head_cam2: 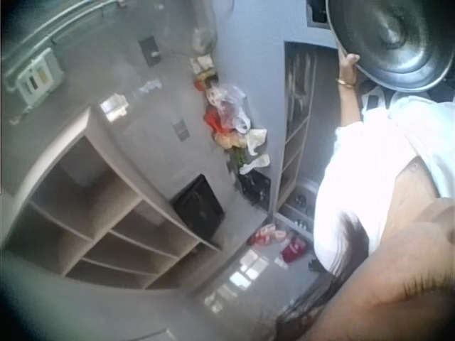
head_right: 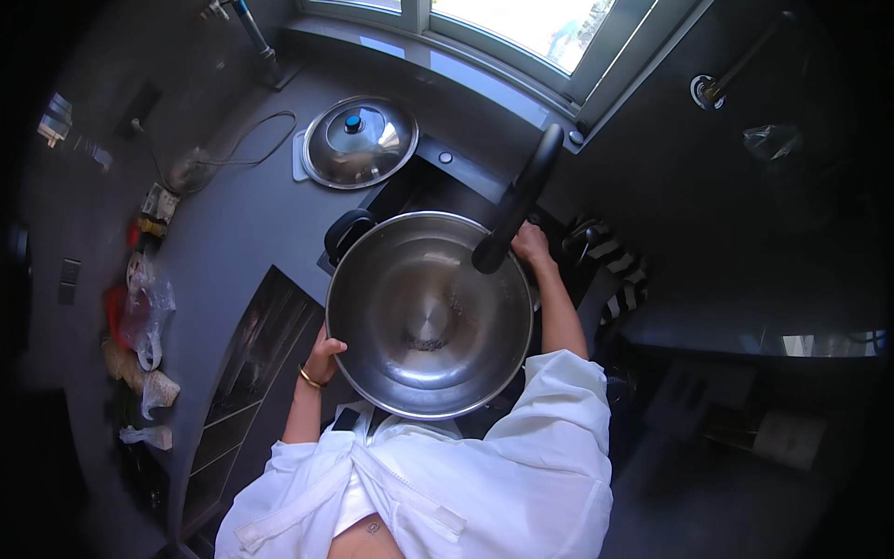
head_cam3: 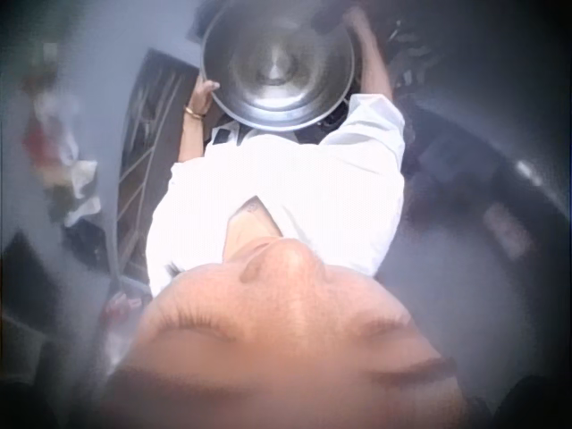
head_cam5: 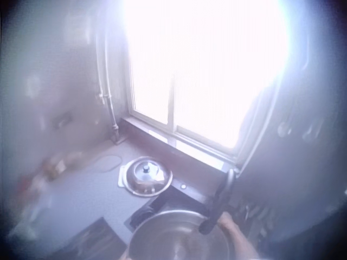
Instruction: The person fills a pot with water from a faucet, places it on an electric burner, and connects a power cord. They then take lettuce from a plastic bag and wash it in a bowl inside a sink.
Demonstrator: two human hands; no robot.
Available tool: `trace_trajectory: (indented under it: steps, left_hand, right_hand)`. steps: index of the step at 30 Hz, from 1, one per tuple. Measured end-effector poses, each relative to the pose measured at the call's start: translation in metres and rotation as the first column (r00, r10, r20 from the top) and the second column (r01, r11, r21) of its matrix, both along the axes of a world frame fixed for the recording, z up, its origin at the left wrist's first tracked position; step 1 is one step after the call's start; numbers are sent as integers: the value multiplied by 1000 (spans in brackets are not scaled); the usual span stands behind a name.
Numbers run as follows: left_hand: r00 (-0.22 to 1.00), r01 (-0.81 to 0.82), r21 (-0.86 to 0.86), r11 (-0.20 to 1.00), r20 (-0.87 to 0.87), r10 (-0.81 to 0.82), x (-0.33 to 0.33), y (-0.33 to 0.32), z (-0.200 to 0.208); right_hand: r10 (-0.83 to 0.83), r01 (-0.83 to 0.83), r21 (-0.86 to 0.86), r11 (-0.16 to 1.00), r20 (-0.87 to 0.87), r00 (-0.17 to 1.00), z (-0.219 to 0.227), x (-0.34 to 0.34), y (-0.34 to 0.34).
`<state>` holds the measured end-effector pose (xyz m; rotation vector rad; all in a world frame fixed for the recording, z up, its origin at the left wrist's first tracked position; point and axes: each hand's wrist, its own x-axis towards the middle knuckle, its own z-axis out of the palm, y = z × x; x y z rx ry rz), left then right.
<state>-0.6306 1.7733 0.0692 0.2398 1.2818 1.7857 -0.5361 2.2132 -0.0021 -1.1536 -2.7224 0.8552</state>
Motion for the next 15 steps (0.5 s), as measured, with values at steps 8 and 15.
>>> trace_trajectory:
  steps: [8, 15]
  left_hand:
    - [997, -55, -40, 998, 44, 57, 4, -5, 0]
    - [996, -13, -58, 998, 86, 18, 2, 0, 4]
  right_hand:
    - [98, -100, 183, 978, 15, 995, -19, -10, 15]
    - [16, -9, 246, 969, -25, 1000, 26, -8, 18]
